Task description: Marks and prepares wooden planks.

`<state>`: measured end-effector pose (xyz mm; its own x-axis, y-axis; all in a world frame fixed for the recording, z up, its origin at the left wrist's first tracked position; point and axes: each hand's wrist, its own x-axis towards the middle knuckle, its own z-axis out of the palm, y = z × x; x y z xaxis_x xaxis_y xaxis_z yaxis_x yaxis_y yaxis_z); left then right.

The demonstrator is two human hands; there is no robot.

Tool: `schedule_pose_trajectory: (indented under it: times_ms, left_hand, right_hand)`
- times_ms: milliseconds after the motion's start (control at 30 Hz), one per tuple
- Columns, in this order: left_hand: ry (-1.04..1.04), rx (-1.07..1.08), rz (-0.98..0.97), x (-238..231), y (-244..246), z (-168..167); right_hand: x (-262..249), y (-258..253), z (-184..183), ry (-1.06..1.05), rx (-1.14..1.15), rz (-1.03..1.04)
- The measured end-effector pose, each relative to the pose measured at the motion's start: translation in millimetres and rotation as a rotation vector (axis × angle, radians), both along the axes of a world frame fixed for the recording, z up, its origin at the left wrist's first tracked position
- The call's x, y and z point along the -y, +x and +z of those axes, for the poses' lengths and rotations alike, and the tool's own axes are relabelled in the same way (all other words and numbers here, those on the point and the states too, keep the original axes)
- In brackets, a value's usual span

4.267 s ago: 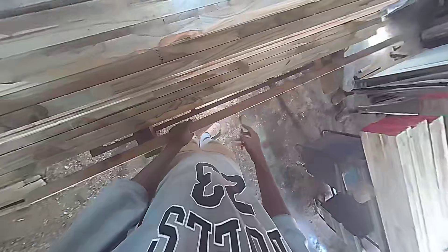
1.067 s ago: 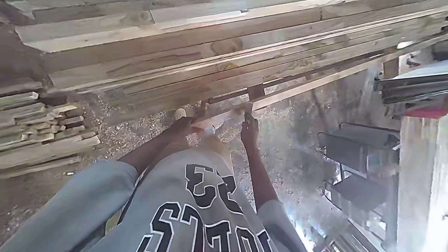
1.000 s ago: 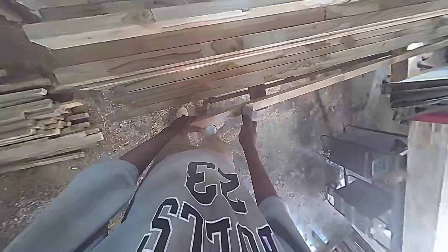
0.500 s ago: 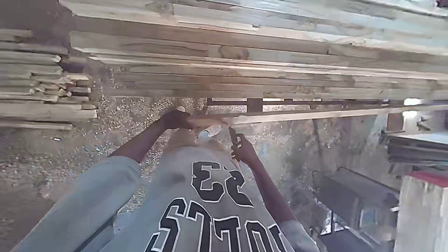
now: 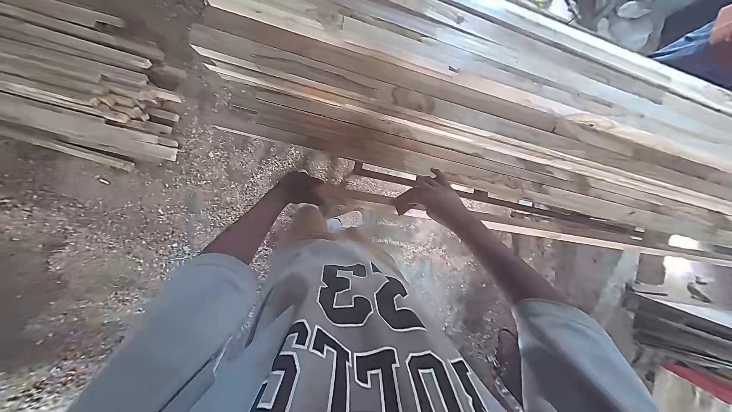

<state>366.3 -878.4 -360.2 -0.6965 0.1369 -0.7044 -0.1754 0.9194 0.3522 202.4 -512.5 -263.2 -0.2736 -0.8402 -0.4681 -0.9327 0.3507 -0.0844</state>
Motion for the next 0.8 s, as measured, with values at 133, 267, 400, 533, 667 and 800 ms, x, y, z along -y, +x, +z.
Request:
schedule_pose_trajectory:
  times_ms: [133, 267, 400, 533, 667, 800]
  left_hand:
    - [-0.02, 0.0, 0.007, -2.0, 2.8, -5.6]
    - [0.001, -0.004, 0.025, -2.3, 4.7, -7.8]
    - [0.068, 0.02, 0.031, 3.7, -3.5, -10.7]
    - [0.285, 0.17, 0.058, 19.3, -25.0, -17.4]
    - [0.342, 0.341, 0.07, 19.3, -39.5, -19.0]
    - [0.263, 0.292, -0.112, 13.9, -39.4, -24.1]
  right_hand:
    - [-27.4, -7.6, -3.0, 0.041, -0.099, -0.074]
    - [-42.6, 0.3, 19.6, 0.237, -0.209, -0.251]
    - [-62.6, 17.2, 55.1, 0.385, -0.084, -0.652]
    - [-102.2, 62.1, 33.2, -0.085, 0.477, -1.101]
    - [-76.3, 167.6, -43.3, -0.717, 1.038, -1.654]
    - [-13.3, 246.9, -78.4, -1.073, 1.002, -1.834]
